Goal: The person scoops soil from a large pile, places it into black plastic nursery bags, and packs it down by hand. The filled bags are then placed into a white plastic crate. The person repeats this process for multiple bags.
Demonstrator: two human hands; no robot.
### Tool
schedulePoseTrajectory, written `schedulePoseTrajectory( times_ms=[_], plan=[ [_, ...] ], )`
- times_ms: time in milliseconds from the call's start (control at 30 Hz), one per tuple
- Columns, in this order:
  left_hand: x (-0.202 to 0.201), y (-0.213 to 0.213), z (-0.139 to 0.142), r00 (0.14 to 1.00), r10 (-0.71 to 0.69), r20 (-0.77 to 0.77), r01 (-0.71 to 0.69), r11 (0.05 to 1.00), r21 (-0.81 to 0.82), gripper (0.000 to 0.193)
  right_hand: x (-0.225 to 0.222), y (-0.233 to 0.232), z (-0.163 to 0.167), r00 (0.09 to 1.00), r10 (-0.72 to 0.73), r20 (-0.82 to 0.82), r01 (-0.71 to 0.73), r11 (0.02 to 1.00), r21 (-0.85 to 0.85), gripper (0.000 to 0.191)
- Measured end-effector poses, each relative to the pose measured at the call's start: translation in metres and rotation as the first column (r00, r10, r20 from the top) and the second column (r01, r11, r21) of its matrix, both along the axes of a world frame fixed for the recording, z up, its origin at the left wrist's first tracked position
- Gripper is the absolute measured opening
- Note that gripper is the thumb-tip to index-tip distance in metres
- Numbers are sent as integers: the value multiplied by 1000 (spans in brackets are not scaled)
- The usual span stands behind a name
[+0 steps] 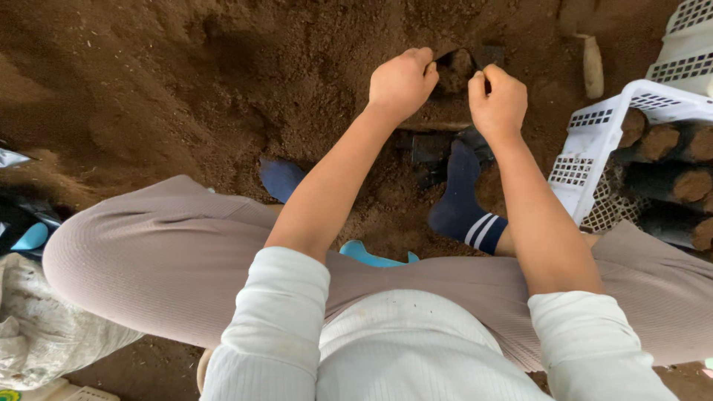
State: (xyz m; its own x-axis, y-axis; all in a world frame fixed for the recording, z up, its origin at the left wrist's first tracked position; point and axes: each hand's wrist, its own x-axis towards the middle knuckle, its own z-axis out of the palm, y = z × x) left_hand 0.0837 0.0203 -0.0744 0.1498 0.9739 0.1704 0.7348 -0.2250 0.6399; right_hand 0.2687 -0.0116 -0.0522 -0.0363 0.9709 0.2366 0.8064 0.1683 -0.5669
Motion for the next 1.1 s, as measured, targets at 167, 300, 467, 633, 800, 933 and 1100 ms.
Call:
schedulePoseTrajectory(
  times_ms=[167, 300, 467, 633, 800, 933, 1100],
  plan=[
    [-4, -7, 58, 995, 1, 97, -17, 987, 157, 22, 11, 9, 21, 975, 55, -217, -15, 983, 185, 30],
    [-14, -12, 108, 979, -36, 200, -23, 958, 286, 21, 24, 16, 40, 933, 136, -334, -50, 965, 256, 36],
    [-27, -19, 102, 980, -10, 201, -52, 952, 302, 24, 14, 11, 34, 915, 129, -383, -18, 960, 280, 34],
    [-39, -6, 35, 992, 89, -88, -92, 995, -28, 23, -20, 13, -8, 990, 129, -52, -131, 991, -41, 22],
    [-43, -17, -1, 955, 229, 190, -182, 955, -236, 25, -15, 6, -21, 958, 38, -284, -79, 988, -132, 37],
    [-56, 2, -16, 849, 444, 285, -433, 895, -104, 23, -7, 42, -26, 925, -107, -365, 29, 977, -211, 38],
    [-82, 37, -43, 738, 673, -45, -673, 729, -125, 59, -4, 95, -36, 998, -61, 27, 66, 967, -247, 32]
  ],
)
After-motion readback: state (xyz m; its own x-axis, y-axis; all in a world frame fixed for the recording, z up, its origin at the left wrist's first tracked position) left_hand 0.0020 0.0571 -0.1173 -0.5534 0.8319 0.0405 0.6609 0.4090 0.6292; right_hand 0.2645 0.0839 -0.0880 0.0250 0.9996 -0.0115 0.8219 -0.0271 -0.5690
